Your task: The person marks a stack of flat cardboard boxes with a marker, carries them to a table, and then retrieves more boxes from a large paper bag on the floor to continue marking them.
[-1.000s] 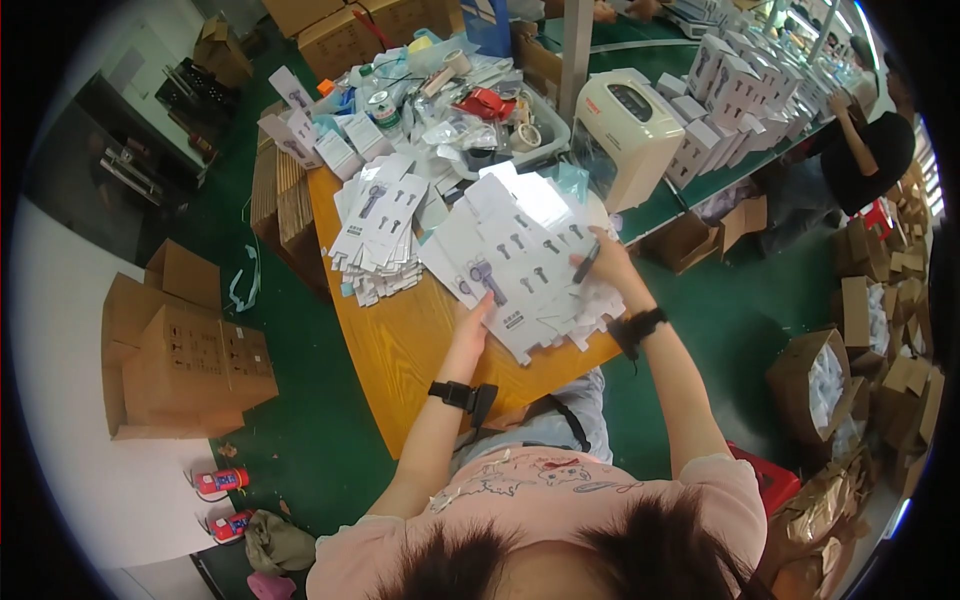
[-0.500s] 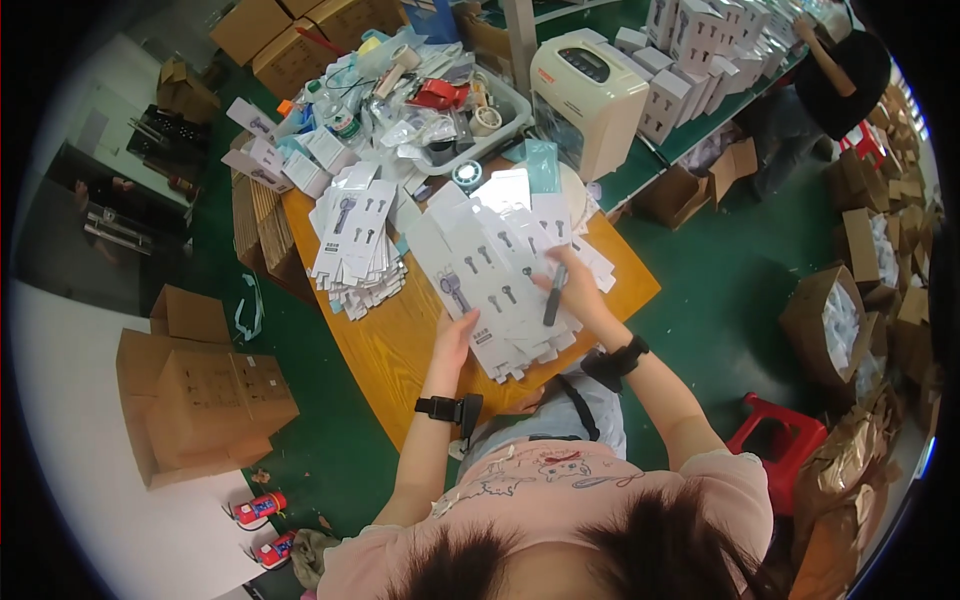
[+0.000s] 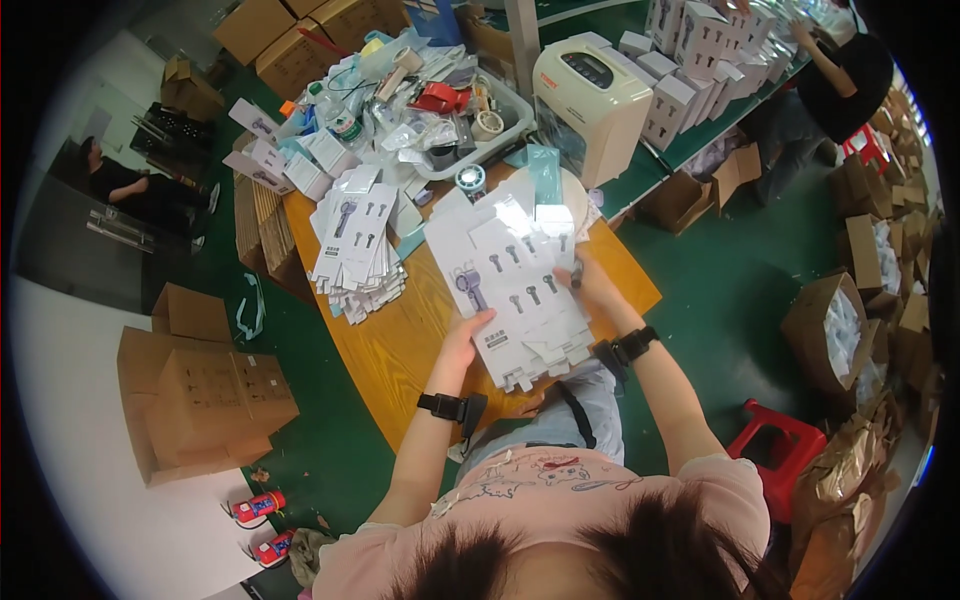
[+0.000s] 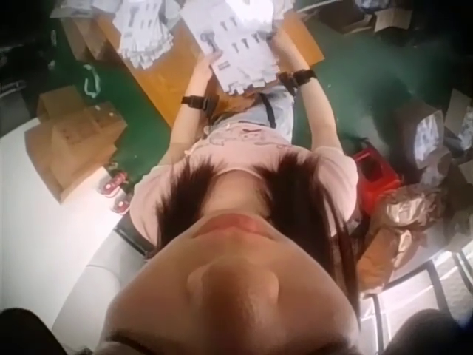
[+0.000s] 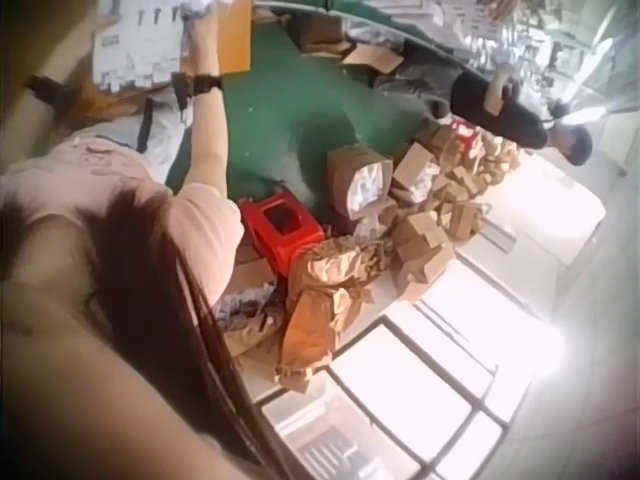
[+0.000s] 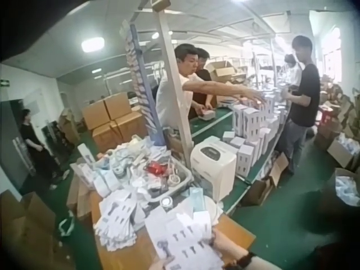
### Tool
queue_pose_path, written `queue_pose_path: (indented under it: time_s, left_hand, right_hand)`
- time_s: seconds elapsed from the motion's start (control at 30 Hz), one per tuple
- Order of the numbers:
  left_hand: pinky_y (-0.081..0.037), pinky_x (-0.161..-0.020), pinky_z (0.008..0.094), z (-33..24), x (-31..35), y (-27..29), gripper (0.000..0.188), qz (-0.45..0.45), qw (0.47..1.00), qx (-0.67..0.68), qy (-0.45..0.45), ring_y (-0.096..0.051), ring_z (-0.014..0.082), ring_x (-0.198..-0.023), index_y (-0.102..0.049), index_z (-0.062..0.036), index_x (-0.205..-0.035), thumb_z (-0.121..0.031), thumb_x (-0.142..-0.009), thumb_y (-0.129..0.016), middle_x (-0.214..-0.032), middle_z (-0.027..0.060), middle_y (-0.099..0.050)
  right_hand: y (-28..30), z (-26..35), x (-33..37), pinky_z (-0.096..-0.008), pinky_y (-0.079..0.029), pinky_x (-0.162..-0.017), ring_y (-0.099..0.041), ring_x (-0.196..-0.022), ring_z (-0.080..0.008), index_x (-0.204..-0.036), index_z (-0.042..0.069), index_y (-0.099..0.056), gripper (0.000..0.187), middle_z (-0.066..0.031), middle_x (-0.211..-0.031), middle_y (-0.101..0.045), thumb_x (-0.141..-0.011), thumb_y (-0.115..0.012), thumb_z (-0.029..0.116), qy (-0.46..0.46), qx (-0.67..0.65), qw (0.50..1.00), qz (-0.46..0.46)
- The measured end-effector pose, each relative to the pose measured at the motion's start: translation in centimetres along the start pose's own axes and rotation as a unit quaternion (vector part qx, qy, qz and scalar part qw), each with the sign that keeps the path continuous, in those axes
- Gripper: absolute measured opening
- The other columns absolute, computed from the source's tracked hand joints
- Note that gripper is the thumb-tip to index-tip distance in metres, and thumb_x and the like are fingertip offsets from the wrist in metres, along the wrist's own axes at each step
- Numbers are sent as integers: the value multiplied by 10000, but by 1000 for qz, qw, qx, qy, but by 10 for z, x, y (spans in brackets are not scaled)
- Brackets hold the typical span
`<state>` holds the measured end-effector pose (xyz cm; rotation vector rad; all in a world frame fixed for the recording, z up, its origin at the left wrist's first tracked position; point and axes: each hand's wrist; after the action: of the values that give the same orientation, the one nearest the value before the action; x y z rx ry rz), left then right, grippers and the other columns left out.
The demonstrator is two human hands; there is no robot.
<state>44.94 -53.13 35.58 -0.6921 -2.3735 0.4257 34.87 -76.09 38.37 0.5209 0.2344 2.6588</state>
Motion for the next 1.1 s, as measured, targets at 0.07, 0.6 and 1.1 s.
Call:
queue_pose_path:
  time_s: [0.07,0.6,1.1]
  left_hand:
    - [-446,-799,314,0,0,-6,492,6,999,-16,-36,-534,226,-929,-421,28,-1107,24,-663,-632,-1013,112,-540]
    - [-437,-809,312,-65,47,-60,606,53,912,-155,-376,-525,183,-932,-419,-13,-1139,10,-606,-705,-1008,75,-536]
    - [-452,-739,276,-59,10,-24,417,116,941,-173,-267,-549,150,-834,-506,16,-997,-31,-645,-724,-937,75,-569]
  right_hand:
    - [-10,-5,5,-283,-433,-729,-546,-856,-225,-1169,-16,-387,591,-151,-933,-562,-731,-675,257,42,-58,997,12]
    - [3,0,19,-294,-401,-843,-457,-1040,-226,-1300,-4,-187,912,-168,-1146,-447,-607,-763,138,301,-23,949,-85]
    - [-20,25,15,-300,-373,-829,-423,-986,-200,-1261,118,-255,841,-99,-1099,-410,-601,-773,185,285,-136,949,14]
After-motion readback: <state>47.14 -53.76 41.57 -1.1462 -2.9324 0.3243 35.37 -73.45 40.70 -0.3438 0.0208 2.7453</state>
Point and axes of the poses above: each hand's wrist, its own x-axis away from the middle knuckle, its own y-axis out of the back of the hand, z = x × y
